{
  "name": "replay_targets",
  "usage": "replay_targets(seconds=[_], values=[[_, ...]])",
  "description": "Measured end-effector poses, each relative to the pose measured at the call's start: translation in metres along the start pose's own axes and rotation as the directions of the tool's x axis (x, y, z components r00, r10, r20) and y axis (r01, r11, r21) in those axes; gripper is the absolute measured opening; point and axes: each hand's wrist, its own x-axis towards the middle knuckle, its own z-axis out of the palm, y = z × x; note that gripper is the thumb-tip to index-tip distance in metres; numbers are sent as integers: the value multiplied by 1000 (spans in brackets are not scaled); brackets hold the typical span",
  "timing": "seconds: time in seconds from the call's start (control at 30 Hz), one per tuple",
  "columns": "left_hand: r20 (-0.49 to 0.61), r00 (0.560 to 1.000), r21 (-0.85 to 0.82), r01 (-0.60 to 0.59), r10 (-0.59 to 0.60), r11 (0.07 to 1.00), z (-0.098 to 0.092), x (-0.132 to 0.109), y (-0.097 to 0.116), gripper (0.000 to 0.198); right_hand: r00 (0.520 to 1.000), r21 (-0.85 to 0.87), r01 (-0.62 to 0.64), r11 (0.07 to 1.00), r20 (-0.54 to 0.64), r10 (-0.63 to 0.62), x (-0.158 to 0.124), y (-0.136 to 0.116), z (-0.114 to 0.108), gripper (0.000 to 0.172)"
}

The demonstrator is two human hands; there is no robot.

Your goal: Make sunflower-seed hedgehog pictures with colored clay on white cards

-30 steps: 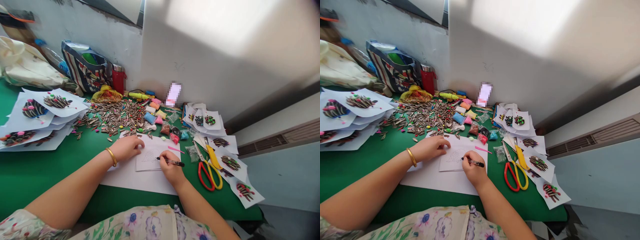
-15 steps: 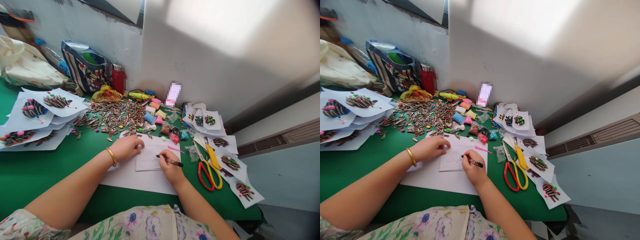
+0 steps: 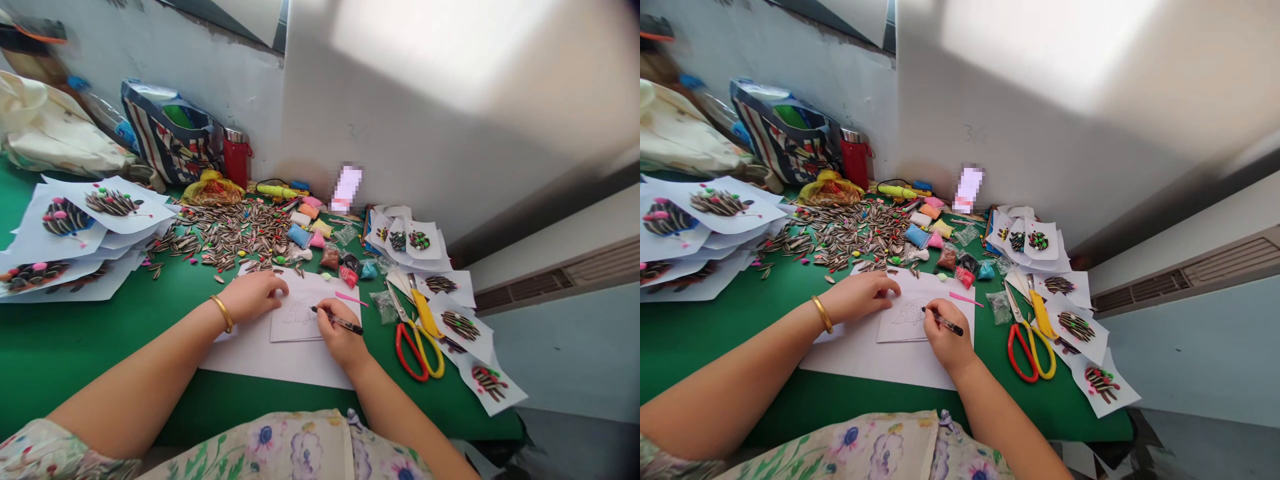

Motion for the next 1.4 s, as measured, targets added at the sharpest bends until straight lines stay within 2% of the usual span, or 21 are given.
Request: replay_targets(seconds=[0.13, 1.4], values=[[6, 1000, -1, 8, -8, 1000, -1, 0, 0, 25, 1000, -16, 8, 1000, 24, -8, 1, -1, 1, 15], [13, 1000, -20, 22, -22, 1000, -3, 1, 2, 25, 1000, -2, -14, 1000, -7, 14, 5, 3, 3, 19]])
